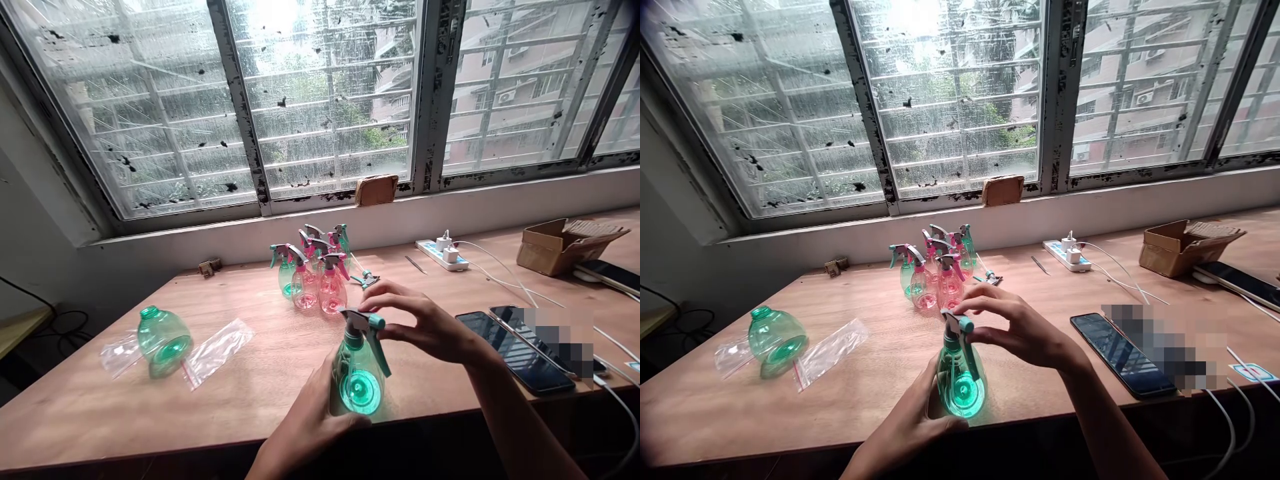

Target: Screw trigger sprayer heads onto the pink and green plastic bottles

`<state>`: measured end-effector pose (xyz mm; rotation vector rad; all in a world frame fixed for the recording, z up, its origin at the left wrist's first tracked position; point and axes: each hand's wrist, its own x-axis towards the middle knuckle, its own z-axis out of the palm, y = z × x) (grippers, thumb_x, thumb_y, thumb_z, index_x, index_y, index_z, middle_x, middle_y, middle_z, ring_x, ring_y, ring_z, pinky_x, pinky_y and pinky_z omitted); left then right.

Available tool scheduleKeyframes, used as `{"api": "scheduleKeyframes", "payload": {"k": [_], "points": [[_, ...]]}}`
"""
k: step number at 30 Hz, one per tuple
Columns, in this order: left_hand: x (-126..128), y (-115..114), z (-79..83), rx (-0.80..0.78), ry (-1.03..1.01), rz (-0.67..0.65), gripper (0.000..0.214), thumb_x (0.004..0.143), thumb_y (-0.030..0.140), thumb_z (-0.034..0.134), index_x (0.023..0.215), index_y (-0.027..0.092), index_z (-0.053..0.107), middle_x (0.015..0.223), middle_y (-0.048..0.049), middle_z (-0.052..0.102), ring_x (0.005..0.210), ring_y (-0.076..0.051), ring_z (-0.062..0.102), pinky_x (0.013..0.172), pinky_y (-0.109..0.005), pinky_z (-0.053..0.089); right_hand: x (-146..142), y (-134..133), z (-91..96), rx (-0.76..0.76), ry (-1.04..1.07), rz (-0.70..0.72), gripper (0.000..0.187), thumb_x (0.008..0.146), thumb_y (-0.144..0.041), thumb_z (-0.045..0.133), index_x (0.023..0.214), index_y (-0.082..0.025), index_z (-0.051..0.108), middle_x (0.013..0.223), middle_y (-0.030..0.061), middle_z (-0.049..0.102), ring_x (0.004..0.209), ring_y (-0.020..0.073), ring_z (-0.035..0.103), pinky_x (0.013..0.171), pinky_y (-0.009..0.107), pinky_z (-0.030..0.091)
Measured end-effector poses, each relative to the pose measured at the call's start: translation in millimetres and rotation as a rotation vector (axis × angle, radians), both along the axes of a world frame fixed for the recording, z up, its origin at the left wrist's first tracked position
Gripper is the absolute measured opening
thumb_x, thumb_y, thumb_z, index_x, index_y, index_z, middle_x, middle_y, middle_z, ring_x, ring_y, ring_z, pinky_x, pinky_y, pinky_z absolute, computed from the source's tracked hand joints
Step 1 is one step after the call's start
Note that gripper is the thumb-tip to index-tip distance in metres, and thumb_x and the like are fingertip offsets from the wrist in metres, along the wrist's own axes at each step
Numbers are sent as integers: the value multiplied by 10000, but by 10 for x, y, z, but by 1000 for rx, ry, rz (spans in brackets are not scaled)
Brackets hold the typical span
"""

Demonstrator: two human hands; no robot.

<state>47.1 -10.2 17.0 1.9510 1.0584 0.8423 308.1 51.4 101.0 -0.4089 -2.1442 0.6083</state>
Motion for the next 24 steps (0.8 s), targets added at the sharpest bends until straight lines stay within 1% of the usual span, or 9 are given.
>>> {"api": "scheduleKeyframes", "payload": {"k": [3, 6, 9, 12, 16, 18, 20, 22, 24], "points": [[0, 4, 5, 16, 16, -7, 988, 754, 216, 905, 1584, 370, 392, 1634, -44, 454, 1493, -398, 406, 1253, -524, 320, -126, -53, -11, -27, 10, 5, 317, 956, -405, 729, 1227, -255, 661, 1348, 117, 697, 1258, 280, 648, 1084, 432, 511], [0, 11, -2, 31, 30, -20, 1001, 754, 227, 912, 1589, 378, 380, 1633, -37, 455, 1489, -396, 409, 1253, -512, 317, -183, -110, -33, -35, -14, -75, 333, 942, -432, 742, 1200, -249, 638, 1196, 98, 759, 1115, 268, 714, 972, 374, 558], [3, 14, -12, 41, 39, -12, 999, 769, 252, 899, 1602, 374, 361, 1623, -39, 469, 1481, -400, 420, 1244, -514, 328, -170, -145, -32, 15, -43, -184, 228, 1014, -426, 640, 1156, -249, 660, 1071, 74, 778, 1006, 252, 738, 878, 334, 559], [6, 9, -14, 48, 46, -6, 1007, 764, 266, 898, 1608, 360, 358, 1620, -52, 475, 1483, -412, 417, 1239, -526, 333, -131, -177, -6, 45, -85, -273, 242, 1068, -428, 527, 1128, -250, 680, 987, 65, 789, 885, 233, 746, 779, 309, 544], [1, 5, -18, 41, 52, -14, 1000, 773, 258, 896, 1605, 362, 351, 1628, -52, 467, 1484, -386, 427, 1241, -504, 339, -101, -225, 14, 87, -120, -421, 323, 1027, -513, 580, 1197, -253, 668, 704, -4, 718, 609, 183, 664, 620, 271, 488], [-5, 8, -26, 40, 65, -5, 1017, 761, 262, 911, 1604, 359, 352, 1624, -57, 472, 1481, -386, 430, 1239, -502, 341, -89, -226, 6, 75, -115, -411, 316, 1059, -473, 533, 1251, -248, 643, 615, -36, 654, 543, 161, 617, 606, 260, 478], [-12, 12, -34, 39, 71, -4, 1027, 751, 250, 918, 1604, 356, 354, 1617, -60, 481, 1475, -390, 436, 1230, -502, 355, -69, -196, -10, 57, -77, -364, 286, 1100, -378, 446, 1285, -246, 619, 674, -18, 682, 597, 160, 646, 658, 262, 507], [-17, 14, -34, 40, 76, -18, 1031, 762, 231, 904, 1613, 355, 334, 1627, -59, 468, 1482, -387, 428, 1231, -499, 355, -40, -142, -29, 81, -19, -330, 275, 1104, -313, 424, 1293, -250, 614, 903, 46, 756, 774, 180, 709, 759, 286, 541], [-18, 12, -25, 43, 87, -34, 1043, 776, 224, 890, 1626, 352, 299, 1653, -54, 433, 1504, -378, 400, 1250, -491, 329, -5, -88, -42, 108, 3, -275, 267, 1093, -296, 458, 1308, -261, 612, 1161, 94, 743, 972, 207, 717, 855, 318, 554]]}}
